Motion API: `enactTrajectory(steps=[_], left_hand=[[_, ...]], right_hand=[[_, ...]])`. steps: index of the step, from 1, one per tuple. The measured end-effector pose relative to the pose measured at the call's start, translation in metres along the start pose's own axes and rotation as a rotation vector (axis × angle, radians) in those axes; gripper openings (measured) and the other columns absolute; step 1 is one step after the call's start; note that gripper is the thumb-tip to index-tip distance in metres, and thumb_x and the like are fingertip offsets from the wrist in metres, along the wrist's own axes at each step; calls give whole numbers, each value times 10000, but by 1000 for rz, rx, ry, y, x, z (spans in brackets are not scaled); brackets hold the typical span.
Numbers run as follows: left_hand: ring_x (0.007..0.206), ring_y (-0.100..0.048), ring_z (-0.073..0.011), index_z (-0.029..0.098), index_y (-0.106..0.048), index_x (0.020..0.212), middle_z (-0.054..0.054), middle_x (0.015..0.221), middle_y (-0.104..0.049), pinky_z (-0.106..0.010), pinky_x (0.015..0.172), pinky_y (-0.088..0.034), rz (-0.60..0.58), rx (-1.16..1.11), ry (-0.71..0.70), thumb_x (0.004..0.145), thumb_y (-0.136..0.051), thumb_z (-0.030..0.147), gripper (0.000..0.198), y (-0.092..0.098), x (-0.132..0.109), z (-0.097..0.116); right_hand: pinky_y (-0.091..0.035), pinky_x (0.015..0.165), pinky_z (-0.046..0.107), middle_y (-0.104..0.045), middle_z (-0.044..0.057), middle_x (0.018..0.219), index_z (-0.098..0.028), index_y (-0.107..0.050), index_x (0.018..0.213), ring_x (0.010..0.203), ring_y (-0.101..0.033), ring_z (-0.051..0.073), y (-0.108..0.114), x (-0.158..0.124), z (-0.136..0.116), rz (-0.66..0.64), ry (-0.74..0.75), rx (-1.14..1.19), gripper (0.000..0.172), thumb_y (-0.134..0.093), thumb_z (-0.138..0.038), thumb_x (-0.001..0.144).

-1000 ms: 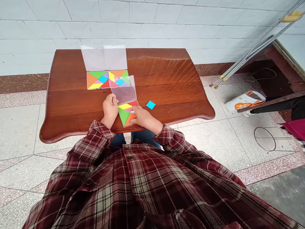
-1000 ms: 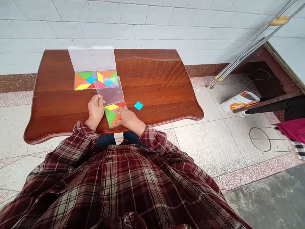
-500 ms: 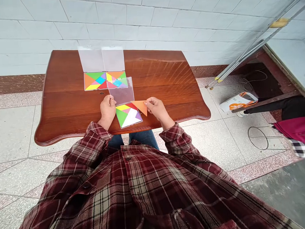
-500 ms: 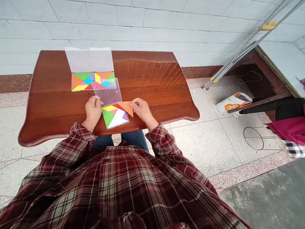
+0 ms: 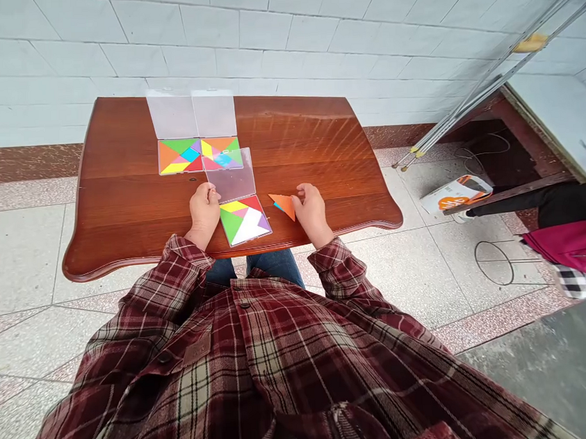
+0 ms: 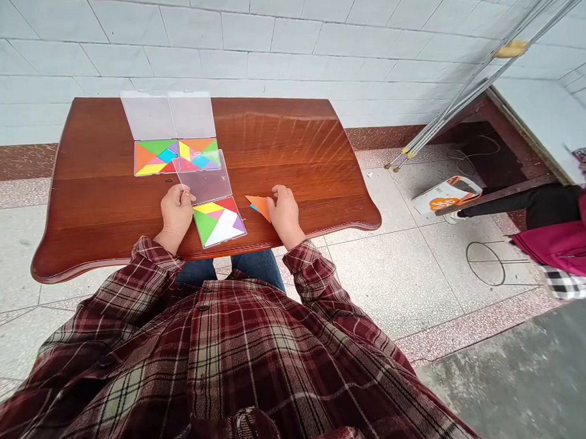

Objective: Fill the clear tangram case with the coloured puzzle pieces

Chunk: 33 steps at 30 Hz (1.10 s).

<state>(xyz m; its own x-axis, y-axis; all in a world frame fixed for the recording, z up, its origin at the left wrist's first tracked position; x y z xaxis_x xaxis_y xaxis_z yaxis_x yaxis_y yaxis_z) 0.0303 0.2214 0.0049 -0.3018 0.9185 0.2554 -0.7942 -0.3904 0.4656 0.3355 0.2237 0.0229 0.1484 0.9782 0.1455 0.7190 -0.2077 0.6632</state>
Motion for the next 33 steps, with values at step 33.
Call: enactTrajectory(steps=[33], left_hand=[[514,-495,-86,213,-490,793,21,739,-602,-239,591,-421,-26,-54,7,851,-425,224,88,-1,-5,4]], right_hand=[[-443,728,266,-568,-26,772,-190,-559,1002,720,-547,133,-106,-60,-79,-420,99,216,226,-525,-222,781]])
Point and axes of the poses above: each hand's wrist, its own x-axis towards the middle knuckle, its own y-axis out of the back of the hand, z = x × y, the point moved 9 cm from there along x, towards the middle knuckle
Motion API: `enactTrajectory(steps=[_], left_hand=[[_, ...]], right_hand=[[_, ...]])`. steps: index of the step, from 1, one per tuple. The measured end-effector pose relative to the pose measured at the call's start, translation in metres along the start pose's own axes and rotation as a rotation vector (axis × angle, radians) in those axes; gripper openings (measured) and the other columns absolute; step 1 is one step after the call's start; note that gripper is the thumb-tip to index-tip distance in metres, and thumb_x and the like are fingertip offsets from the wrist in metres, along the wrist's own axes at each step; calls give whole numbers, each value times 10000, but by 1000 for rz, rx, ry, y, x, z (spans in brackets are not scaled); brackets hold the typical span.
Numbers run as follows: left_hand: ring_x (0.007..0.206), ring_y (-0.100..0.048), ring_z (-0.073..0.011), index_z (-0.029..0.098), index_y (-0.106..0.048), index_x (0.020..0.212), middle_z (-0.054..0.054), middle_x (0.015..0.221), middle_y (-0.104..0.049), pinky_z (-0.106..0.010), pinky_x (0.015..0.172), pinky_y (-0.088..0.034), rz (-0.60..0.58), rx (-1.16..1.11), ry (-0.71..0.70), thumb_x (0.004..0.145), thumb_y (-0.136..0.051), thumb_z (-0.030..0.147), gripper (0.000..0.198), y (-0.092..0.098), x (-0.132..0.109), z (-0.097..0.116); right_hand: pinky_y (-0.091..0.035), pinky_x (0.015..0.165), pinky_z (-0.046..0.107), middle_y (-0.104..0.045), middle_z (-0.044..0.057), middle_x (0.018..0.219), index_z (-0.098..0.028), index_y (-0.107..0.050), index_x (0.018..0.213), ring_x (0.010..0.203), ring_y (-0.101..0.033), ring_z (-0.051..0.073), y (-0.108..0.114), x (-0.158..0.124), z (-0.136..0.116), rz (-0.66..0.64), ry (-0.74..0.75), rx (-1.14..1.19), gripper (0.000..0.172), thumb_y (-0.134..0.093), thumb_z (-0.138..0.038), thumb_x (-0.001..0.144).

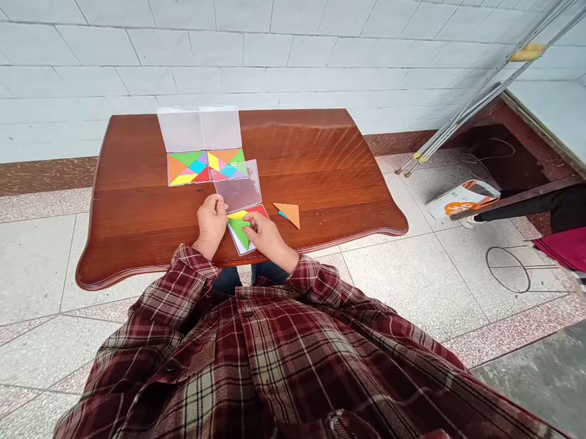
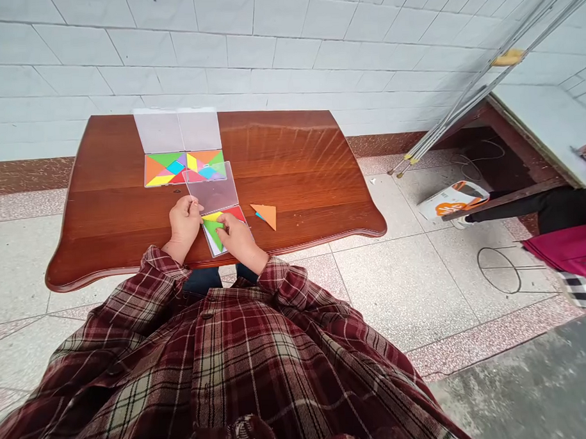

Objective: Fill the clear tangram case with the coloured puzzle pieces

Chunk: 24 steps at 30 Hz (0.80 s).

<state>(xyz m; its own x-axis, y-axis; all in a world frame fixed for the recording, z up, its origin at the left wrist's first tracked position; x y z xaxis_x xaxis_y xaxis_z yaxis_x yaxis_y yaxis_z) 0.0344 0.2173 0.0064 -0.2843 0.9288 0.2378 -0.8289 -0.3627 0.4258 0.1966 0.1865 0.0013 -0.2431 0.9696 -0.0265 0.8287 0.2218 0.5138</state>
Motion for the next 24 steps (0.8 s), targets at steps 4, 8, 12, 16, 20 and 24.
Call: enactTrajectory(steps=[4,8,12,16,20,24], left_hand=[[616,-549,-105,215,-495,788,13,735,-601,-240,644,-447,-1,-21,3,841,-440,217,76,0,2,0],[649,-565,-112,216,-510,811,10,739,-608,-248,663,-452,-5,-29,0,837,-441,210,74,-2,4,-5],[658,-573,-111,220,-513,815,7,755,-618,-246,666,-452,-5,-23,-4,843,-446,219,73,-3,5,-9],[654,-574,-109,221,-512,819,11,754,-617,-242,670,-456,-2,-12,-7,850,-444,219,75,-2,5,-10],[660,-576,-111,222,-514,827,11,745,-615,-241,678,-460,-5,-11,-7,849,-447,217,70,-2,5,-9],[653,-572,-115,219,-508,824,8,746,-616,-249,671,-460,-5,-21,-15,849,-443,222,70,-3,4,-7]], right_hand=[[-436,662,248,-556,-33,761,-197,-544,983,665,-523,118,43,5,19,95,-15,156,205,-499,-264,795],[-432,640,246,-551,-32,740,-191,-531,919,639,-514,113,105,10,58,306,-90,209,168,-515,-285,780],[-463,724,301,-572,-4,759,-167,-565,947,695,-542,145,132,13,84,319,-145,39,190,-533,-253,780],[-453,890,383,-598,130,1049,-132,-585,1064,937,-573,219,135,8,61,377,-63,-234,273,-528,-189,803],[-436,946,378,-602,133,1111,-147,-590,1101,1051,-557,236,82,10,13,170,75,-343,258,-510,-176,859],[-458,912,345,-600,120,1172,-152,-563,1180,1066,-570,225,21,13,-18,-83,134,-439,306,-545,-203,878]])
Point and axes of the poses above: each hand's wrist, its own x-axis towards the middle knuckle, its own y-axis out of the back of the hand, z = x × y, the point moved 9 cm from there along x, towards the middle knuckle
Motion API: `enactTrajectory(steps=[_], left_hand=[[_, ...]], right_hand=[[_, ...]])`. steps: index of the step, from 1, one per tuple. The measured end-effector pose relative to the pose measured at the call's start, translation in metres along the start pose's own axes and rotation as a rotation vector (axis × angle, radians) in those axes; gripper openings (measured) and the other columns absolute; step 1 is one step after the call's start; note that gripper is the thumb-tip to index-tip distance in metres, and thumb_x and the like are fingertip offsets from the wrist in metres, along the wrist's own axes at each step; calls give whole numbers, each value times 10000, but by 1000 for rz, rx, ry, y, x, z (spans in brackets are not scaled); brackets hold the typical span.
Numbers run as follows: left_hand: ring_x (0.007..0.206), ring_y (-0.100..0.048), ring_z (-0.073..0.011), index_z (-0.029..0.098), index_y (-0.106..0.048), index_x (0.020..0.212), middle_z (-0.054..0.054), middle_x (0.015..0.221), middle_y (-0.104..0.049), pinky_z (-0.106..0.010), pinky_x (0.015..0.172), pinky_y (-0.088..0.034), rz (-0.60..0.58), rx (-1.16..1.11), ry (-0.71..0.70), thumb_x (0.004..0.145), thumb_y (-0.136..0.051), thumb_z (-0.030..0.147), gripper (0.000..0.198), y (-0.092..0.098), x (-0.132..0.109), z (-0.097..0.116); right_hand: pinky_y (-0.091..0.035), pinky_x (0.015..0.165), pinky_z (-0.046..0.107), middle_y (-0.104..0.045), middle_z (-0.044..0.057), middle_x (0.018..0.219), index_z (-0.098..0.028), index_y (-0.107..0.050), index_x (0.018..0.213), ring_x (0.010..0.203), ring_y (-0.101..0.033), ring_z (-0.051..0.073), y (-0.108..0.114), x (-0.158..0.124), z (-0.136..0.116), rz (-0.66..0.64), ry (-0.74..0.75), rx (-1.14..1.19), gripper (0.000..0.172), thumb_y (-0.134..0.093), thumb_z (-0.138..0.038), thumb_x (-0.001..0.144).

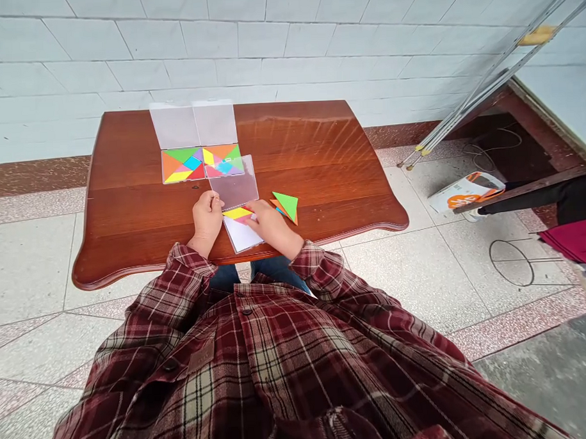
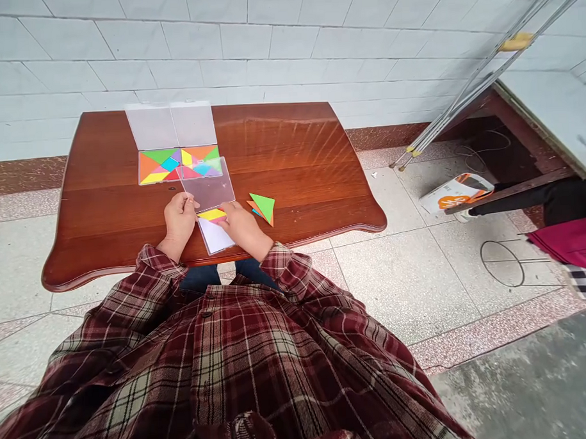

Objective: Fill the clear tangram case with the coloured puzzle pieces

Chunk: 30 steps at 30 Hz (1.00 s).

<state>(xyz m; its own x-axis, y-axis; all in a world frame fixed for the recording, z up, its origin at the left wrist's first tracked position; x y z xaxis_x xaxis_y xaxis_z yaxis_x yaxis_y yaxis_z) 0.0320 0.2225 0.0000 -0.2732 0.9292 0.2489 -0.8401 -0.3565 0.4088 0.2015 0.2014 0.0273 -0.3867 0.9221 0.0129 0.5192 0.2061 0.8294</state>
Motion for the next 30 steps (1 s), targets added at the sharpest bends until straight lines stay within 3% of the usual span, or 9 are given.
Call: enactTrajectory(steps=[4,14,30], left_hand=[[647,-565,-116,217,-507,807,11,733,-602,-251,665,-457,-8,3,10,849,-436,219,82,0,-1,3],[637,-556,-117,209,-510,814,10,707,-595,-246,647,-438,-7,15,25,847,-437,203,80,-1,-2,5],[619,-551,-102,204,-499,784,10,720,-592,-233,626,-422,-23,26,14,850,-431,187,96,-2,-2,7]], right_hand=[[-492,843,347,-552,140,1261,-156,-495,1279,1067,-584,238,-17,4,-17,-103,-14,-157,412,-567,-205,876],[-510,827,389,-540,170,1263,-124,-496,1281,1039,-614,283,-23,6,-28,-220,12,-290,397,-552,-195,895],[-454,915,345,-568,133,1227,-142,-539,1226,1110,-561,230,-19,6,-23,-286,6,-257,350,-583,-201,884]])
Point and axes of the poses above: each hand's wrist, its own x-axis towards the middle knuckle, its own y-axis out of the back of the hand, z = x × y, the point moved 9 cm from there along x, towards the middle knuckle
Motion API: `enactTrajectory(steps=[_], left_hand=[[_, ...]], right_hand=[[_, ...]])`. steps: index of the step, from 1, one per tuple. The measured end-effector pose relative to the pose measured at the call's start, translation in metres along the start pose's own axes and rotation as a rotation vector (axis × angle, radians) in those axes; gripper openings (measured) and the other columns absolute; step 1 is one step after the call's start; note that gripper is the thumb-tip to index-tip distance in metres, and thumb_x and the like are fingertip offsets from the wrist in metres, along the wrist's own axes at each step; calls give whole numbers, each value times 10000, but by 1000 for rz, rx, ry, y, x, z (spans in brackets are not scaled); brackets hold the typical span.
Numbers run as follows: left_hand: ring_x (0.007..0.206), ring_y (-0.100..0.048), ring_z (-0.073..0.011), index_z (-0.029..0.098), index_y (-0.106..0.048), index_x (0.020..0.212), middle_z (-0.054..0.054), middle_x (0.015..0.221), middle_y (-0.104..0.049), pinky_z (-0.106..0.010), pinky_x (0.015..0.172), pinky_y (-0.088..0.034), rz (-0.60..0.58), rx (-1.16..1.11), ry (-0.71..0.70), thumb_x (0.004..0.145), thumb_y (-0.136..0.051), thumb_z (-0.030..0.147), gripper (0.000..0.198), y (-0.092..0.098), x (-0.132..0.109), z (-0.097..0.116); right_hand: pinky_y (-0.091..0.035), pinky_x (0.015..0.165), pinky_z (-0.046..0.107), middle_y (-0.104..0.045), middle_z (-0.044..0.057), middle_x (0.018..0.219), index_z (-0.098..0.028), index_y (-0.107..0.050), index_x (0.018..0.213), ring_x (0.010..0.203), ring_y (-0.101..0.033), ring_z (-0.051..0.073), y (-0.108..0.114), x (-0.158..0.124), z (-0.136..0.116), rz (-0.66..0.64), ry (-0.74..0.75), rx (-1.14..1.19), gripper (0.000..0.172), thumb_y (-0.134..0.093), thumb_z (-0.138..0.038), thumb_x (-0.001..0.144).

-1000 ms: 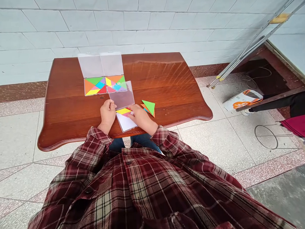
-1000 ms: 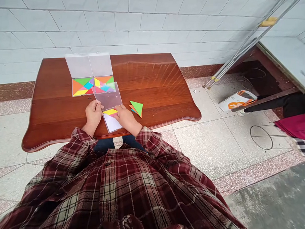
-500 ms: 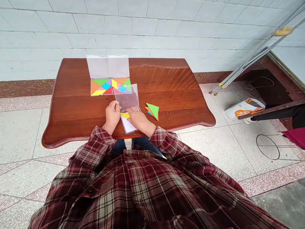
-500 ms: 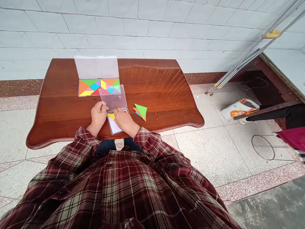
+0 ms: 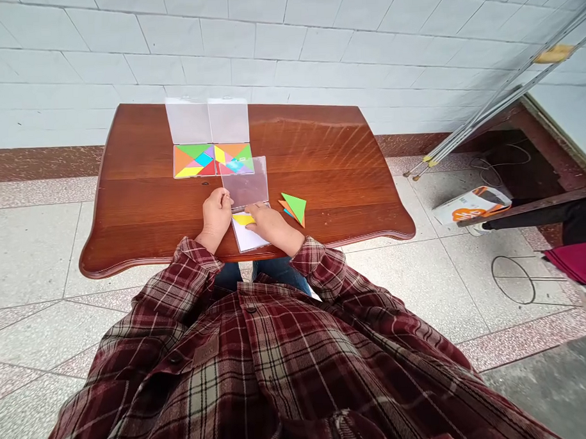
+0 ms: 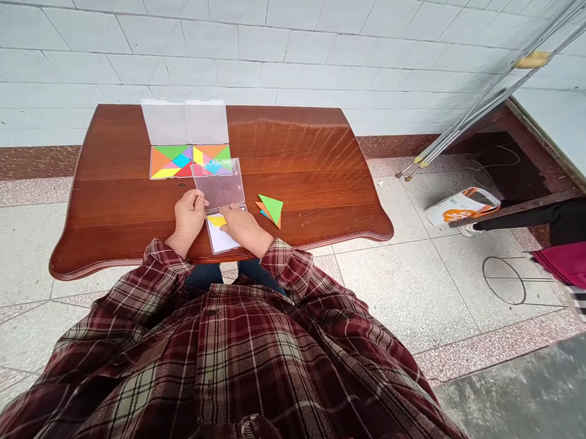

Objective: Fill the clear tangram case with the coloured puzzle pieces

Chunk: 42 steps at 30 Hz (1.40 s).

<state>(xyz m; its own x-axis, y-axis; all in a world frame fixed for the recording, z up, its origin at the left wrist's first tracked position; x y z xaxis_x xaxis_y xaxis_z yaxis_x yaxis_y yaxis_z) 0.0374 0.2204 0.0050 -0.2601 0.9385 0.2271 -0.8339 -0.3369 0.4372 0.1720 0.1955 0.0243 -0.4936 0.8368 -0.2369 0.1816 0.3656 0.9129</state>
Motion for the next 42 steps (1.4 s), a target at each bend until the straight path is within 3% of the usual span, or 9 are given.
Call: enactTrajectory(steps=[13,18,24,27,30,33,35,39,42], left_hand=[[669,-589,-126,206,-515,779,9,700,-607,-258,676,-437,14,34,-3,827,-454,163,89,1,1,1],[666,-586,-127,212,-523,802,15,691,-613,-262,685,-449,19,32,-4,825,-452,167,87,1,2,0],[627,-568,-120,214,-520,827,15,703,-607,-258,660,-457,8,-12,8,839,-442,188,83,-1,2,-4],[631,-568,-118,215,-516,818,12,711,-607,-259,671,-461,3,-4,9,849,-436,195,88,-1,2,-3],[636,-569,-112,215,-511,798,11,721,-606,-254,684,-463,-5,8,9,855,-430,196,101,-1,1,-1],[641,-569,-109,216,-506,785,10,724,-603,-248,690,-463,-5,3,9,857,-430,192,107,0,1,1],[638,-568,-109,215,-505,786,10,719,-602,-246,686,-462,-7,-3,9,857,-435,189,104,0,1,1],[635,-568,-108,214,-510,797,13,710,-602,-240,679,-460,-1,0,12,854,-432,174,105,1,2,1],[637,-569,-108,214,-513,798,15,707,-607,-238,684,-459,7,7,10,856,-431,180,106,0,2,0]], right_hand=[[-436,800,312,-591,112,1148,-149,-544,1148,957,-582,204,-5,14,-4,-18,19,36,349,-613,-130,805],[-372,686,257,-625,15,848,-167,-613,853,766,-541,147,-3,21,7,13,62,188,80,-590,-146,779],[-379,670,263,-599,-15,741,-164,-594,831,694,-522,132,28,2,86,257,-103,534,92,-573,-228,767],[-402,674,288,-584,-10,709,-183,-593,848,665,-520,148,38,-14,142,358,-279,502,105,-605,-232,756],[-432,722,324,-590,16,730,-206,-608,847,708,-538,178,39,-25,166,348,-348,421,76,-612,-252,786],[-448,818,357,-624,73,919,-205,-626,919,863,-570,216,46,-33,152,407,-347,263,112,-594,-240,817],[-448,869,359,-621,99,1048,-185,-620,1006,958,-576,223,44,-33,119,404,-258,194,174,-573,-229,844],[-455,882,314,-640,92,1097,-161,-599,1102,984,-601,198,8,-27,35,98,16,151,253,-596,-225,858],[-462,846,317,-609,144,1197,-135,-563,1187,988,-612,220,-11,-28,9,-12,-14,48,352,-620,-232,854]])
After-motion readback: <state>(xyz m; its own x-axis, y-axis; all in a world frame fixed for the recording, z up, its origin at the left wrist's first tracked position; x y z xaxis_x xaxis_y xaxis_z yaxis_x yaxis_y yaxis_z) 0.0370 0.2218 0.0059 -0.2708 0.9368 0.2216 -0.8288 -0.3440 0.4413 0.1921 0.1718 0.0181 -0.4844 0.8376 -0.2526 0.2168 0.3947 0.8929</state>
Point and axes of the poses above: each hand's wrist, its own x-axis towards the middle knuckle, its own y-axis out of the back of the hand, z = x × y, the point moved 9 cm from there along x, towards the middle knuckle
